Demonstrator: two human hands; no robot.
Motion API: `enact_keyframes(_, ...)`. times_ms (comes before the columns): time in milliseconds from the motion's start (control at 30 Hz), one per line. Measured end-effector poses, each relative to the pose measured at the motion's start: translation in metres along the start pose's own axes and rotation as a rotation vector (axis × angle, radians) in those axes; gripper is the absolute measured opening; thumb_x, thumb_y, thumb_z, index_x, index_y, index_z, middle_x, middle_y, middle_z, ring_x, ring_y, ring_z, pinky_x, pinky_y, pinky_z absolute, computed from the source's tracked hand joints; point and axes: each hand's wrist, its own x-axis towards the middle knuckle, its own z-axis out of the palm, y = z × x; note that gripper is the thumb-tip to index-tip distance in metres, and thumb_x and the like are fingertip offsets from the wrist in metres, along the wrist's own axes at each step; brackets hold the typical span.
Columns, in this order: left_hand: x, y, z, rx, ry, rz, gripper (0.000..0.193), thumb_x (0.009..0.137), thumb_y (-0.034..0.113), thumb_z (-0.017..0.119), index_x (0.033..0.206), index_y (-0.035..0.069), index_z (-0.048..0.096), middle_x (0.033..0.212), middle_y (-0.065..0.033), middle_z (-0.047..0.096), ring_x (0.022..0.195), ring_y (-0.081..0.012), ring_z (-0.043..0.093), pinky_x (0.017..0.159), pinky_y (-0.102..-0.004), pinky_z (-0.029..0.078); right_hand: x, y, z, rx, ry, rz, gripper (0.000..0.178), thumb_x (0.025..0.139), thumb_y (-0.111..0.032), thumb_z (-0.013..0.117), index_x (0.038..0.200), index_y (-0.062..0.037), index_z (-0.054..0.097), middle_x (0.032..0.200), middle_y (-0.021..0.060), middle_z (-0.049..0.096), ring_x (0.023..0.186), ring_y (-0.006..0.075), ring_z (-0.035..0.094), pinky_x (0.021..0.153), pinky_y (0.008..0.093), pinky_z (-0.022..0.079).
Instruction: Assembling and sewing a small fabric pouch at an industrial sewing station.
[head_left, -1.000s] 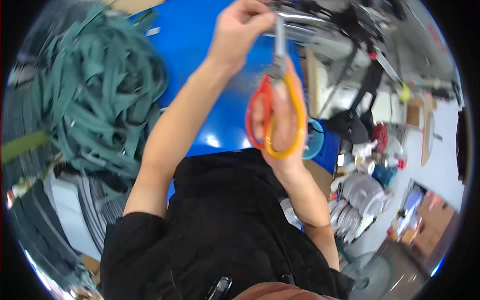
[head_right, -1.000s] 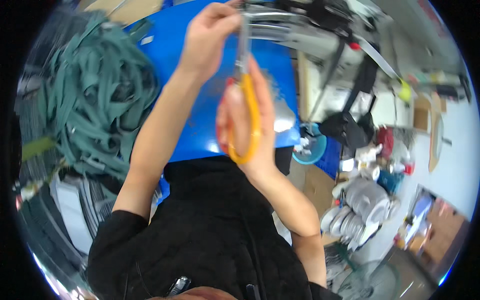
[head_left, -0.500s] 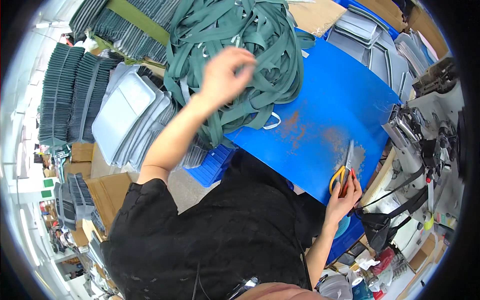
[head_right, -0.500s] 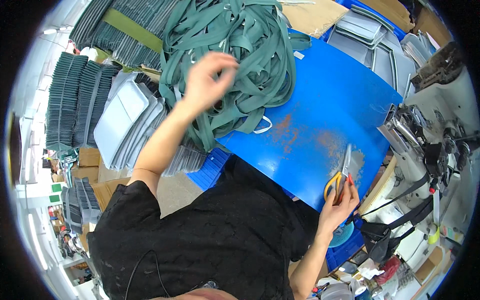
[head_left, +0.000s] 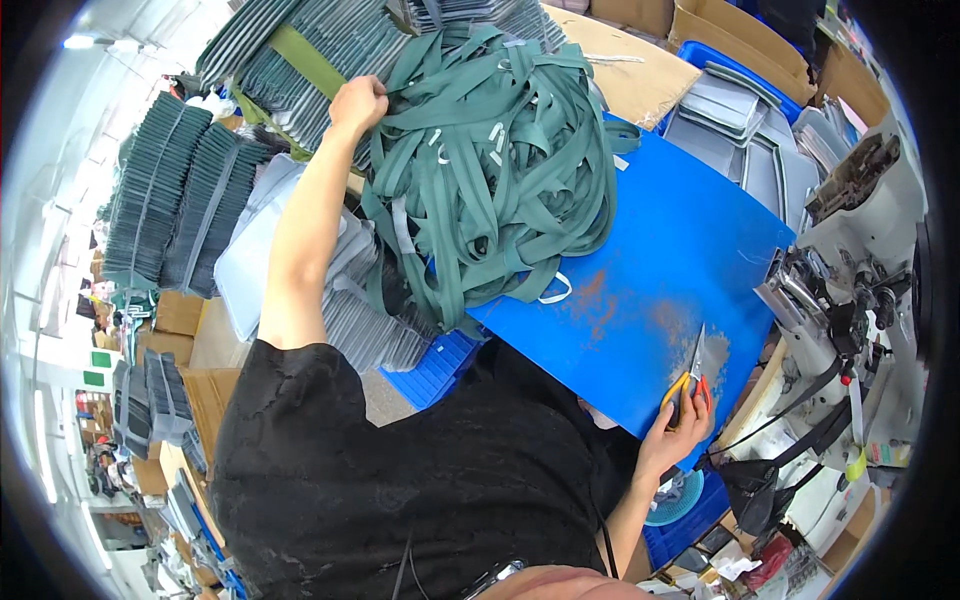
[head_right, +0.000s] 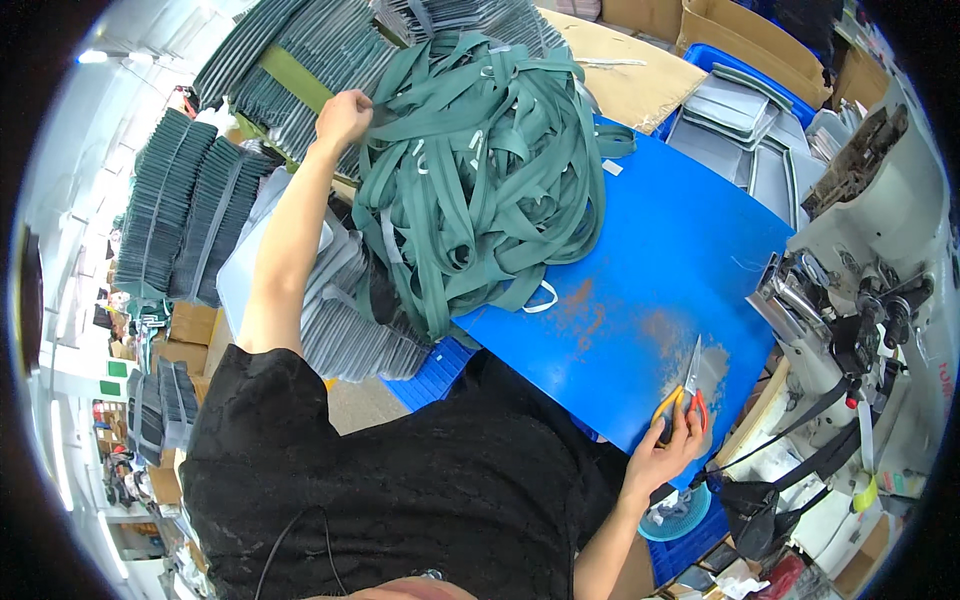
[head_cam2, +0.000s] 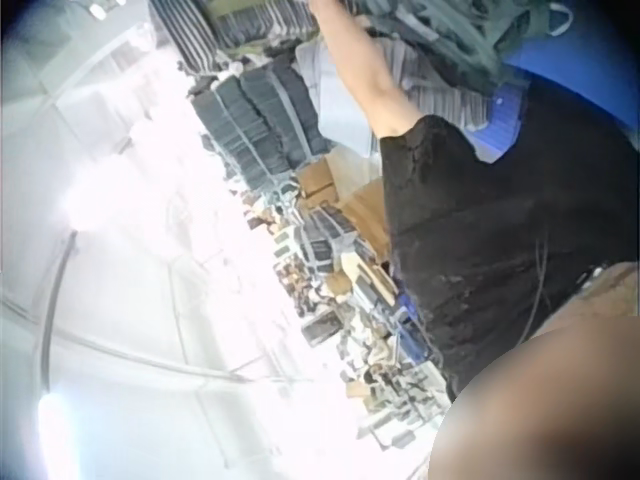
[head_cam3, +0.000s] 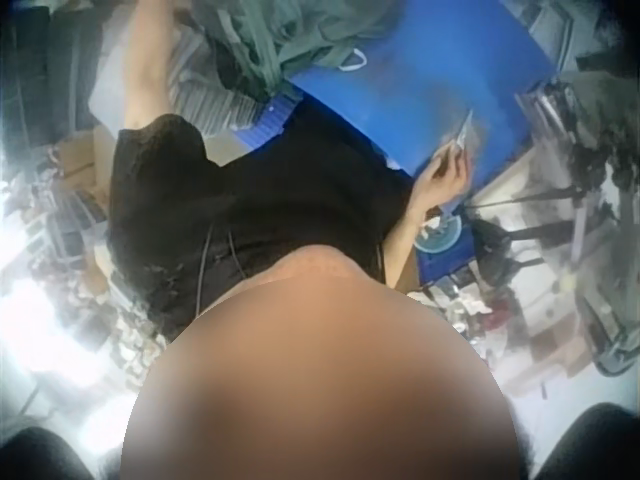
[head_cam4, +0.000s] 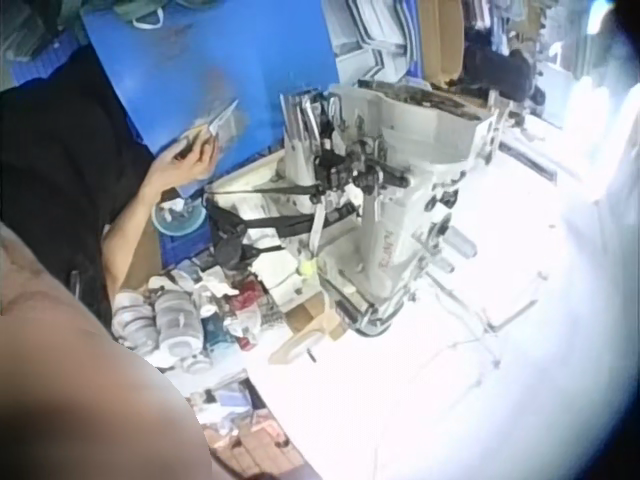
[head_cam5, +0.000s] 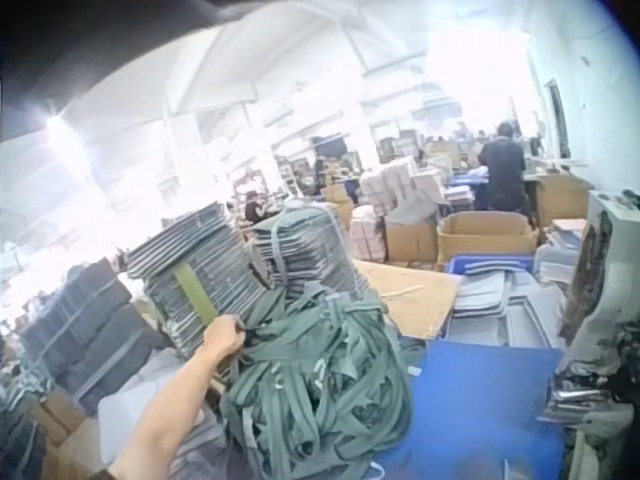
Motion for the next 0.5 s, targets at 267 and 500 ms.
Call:
enact_keyframes(267,-0.004,0.000,-0.036,-0.209,0.418,0.089,0.014,0.093,0.022,0.064,0.101,0.011,0.070,0.088,-0.0143,0.074,0.087,-0.0350,0.072,0.079,-0.0470,0.055,-0.001,0.004,0.001,-0.072,-0.008,-0.051,0.033,0.092,-0.008,0.067,0.124,-0.0006,0.069,0.130,0.0173,0.061,0.123,0.0363,0.057,0.104,0.0454,0.045)
enact_keyframes(500,0.037,0.031,-0.161,-1.208,0.449,0.392,0.011,0.102,0.005,0.062,0.112,-0.001,0.061,0.095,-0.0124,0.074,0.086,-0.0191,0.074,0.072,-0.0291,0.057,0.002,-0.005,0.001,-0.037,-0.036,-0.005,0.035,0.092,-0.007,0.065,0.126,-0.0008,0.067,0.130,0.0178,0.061,0.126,0.0357,0.054,0.108,0.0450,0.042)
